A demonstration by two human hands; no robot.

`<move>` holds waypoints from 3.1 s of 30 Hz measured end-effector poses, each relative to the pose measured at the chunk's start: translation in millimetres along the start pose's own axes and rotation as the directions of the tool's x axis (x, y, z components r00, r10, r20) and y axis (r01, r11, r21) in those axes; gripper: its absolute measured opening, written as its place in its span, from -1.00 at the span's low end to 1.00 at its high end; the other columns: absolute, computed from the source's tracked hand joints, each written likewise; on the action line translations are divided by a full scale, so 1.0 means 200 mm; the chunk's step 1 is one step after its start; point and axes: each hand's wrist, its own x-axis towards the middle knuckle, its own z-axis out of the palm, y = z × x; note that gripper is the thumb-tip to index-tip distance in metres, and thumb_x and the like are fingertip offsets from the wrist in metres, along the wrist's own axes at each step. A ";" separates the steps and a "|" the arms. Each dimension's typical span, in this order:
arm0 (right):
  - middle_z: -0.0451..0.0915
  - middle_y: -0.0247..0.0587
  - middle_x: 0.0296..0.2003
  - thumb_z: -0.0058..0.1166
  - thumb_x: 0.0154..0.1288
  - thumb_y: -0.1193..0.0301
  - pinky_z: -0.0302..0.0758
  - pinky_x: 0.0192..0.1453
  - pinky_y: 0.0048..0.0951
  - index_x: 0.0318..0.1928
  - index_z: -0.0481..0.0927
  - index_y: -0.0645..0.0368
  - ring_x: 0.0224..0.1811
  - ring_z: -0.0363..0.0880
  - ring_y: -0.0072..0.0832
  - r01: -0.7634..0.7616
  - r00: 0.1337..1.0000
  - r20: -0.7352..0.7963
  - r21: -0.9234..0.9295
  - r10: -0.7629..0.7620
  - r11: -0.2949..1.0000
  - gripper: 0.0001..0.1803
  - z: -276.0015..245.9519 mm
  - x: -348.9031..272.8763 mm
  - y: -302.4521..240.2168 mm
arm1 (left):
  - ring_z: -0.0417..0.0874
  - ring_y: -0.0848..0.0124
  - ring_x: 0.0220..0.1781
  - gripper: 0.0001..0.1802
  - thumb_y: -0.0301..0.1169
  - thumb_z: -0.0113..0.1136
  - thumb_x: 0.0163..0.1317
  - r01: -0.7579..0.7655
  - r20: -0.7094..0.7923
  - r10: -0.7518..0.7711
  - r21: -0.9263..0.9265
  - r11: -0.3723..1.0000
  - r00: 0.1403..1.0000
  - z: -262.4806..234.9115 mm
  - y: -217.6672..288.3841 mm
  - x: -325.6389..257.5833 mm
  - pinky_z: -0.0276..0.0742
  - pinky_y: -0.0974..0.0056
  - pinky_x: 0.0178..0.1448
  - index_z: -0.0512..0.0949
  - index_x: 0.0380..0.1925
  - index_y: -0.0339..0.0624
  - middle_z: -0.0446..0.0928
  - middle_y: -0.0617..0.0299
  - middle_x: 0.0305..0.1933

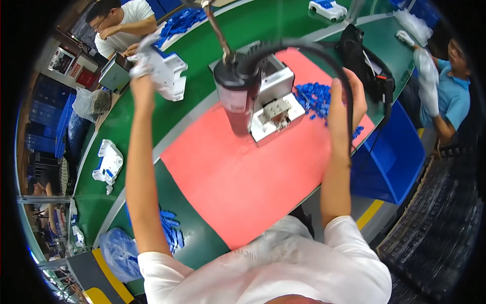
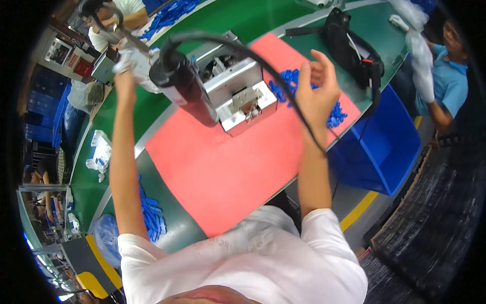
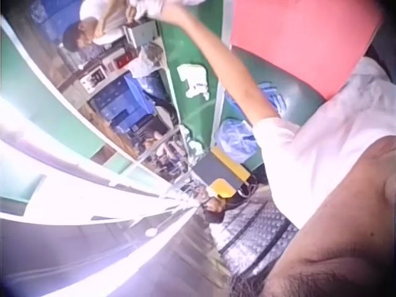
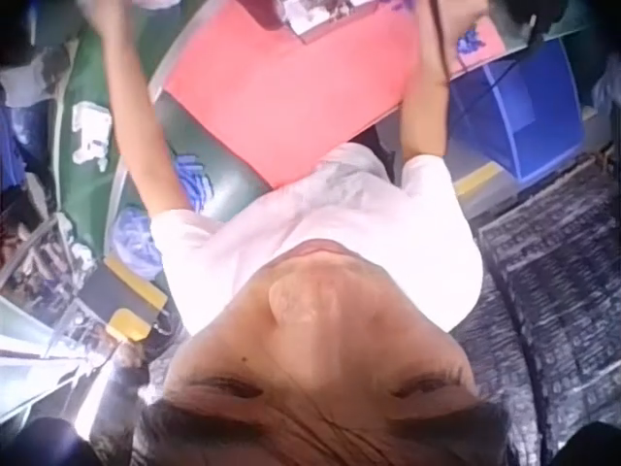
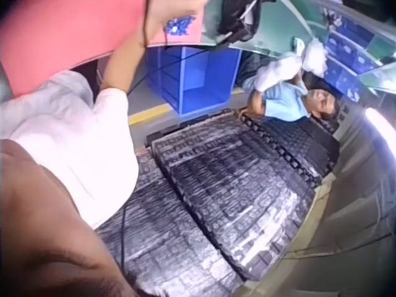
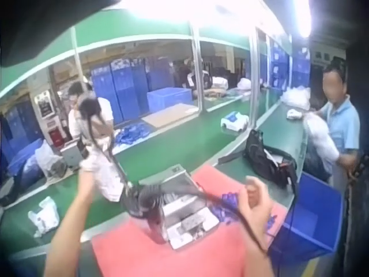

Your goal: Assembling small blue plastic components into a white plastic housing and securing them using an electric screwdriver.

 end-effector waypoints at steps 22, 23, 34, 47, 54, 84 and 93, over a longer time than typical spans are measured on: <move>0.61 0.23 -0.37 0.05 0.21 0.45 0.52 -0.18 -0.02 -0.28 0.62 0.29 -0.28 0.61 0.11 0.709 0.457 0.885 -0.426 0.095 0.562 -0.83 -0.13 -0.02 0.38 | 0.59 0.26 0.14 -0.65 -0.25 0.09 0.38 0.544 0.728 -0.210 -0.258 0.798 0.653 -0.66 0.22 -1.72 0.47 0.15 0.23 0.54 0.01 -0.26 0.59 0.04 0.04; 0.62 0.20 -0.42 0.06 0.21 0.43 0.54 -0.19 -0.06 -0.29 0.63 0.30 -0.30 0.64 0.07 0.648 0.497 0.844 -0.516 0.203 0.561 -0.82 -0.12 0.00 0.38 | 0.63 0.21 -0.01 -0.68 -0.34 0.22 0.25 0.210 0.708 -0.128 -0.028 0.977 0.695 -0.74 0.25 -1.67 0.51 0.13 0.09 0.58 -0.04 -0.24 0.62 0.05 -0.06; 0.66 0.18 -0.40 0.15 0.08 0.39 0.56 -0.20 -0.23 -0.27 0.64 0.41 -0.30 0.69 -0.06 0.582 0.503 0.807 -0.581 0.309 0.569 -0.71 -0.07 0.03 0.18 | 0.51 0.17 -0.02 -0.71 -0.47 0.28 0.06 -0.459 0.635 -0.022 0.582 0.672 0.772 -1.06 0.04 -1.59 0.39 0.17 0.10 0.60 -0.16 -0.18 0.52 0.15 -0.07; 0.70 -0.11 -0.27 0.25 0.16 0.56 0.57 -0.21 -0.49 -0.24 0.69 0.29 -0.30 0.69 -0.37 0.139 0.129 0.958 0.239 -0.257 0.961 -0.87 0.47 -0.80 -0.39 | 0.53 0.18 -0.11 -0.82 -0.50 0.26 0.08 -0.541 0.695 0.123 0.423 0.727 0.708 -0.95 0.02 -1.57 0.43 0.18 -0.05 0.57 -0.28 -0.25 0.52 0.14 -0.25; 0.66 -0.13 -0.36 0.25 0.12 0.57 0.50 -0.28 -0.35 -0.28 0.70 0.29 -0.36 0.61 -0.28 0.293 0.068 0.921 0.349 -0.383 0.890 -0.88 0.62 -0.86 -0.29 | 0.67 0.46 -0.34 -0.78 -0.57 0.33 0.11 -0.065 0.190 0.065 -0.007 0.998 0.980 -0.77 0.04 -1.61 0.56 0.40 -0.36 0.65 -0.20 -0.34 0.63 0.14 -0.26; 0.57 -0.35 -0.51 0.10 0.28 0.59 0.46 -0.41 -0.62 -0.03 0.62 0.34 -0.49 0.50 -0.71 -0.107 0.066 0.995 0.088 -0.081 0.990 -0.75 0.59 -0.87 -0.25 | 0.47 0.09 0.04 -0.50 -0.21 0.45 -0.13 -0.620 0.503 0.426 0.320 0.716 0.752 -0.54 -0.07 -1.44 0.46 0.08 0.12 0.66 -0.08 -0.02 0.47 0.09 -0.03; 0.64 -0.05 -0.36 0.13 0.17 0.55 0.52 -0.30 -0.25 -0.12 0.66 0.24 -0.44 0.60 -0.26 0.147 0.126 0.982 0.122 -0.141 0.981 -0.76 0.59 -0.89 -0.26 | 0.45 0.14 0.05 -0.54 -0.20 0.42 -0.08 -0.586 0.500 0.390 0.328 0.741 0.773 -0.52 -0.09 -1.43 0.41 0.12 0.08 0.67 -0.09 0.05 0.47 0.14 -0.03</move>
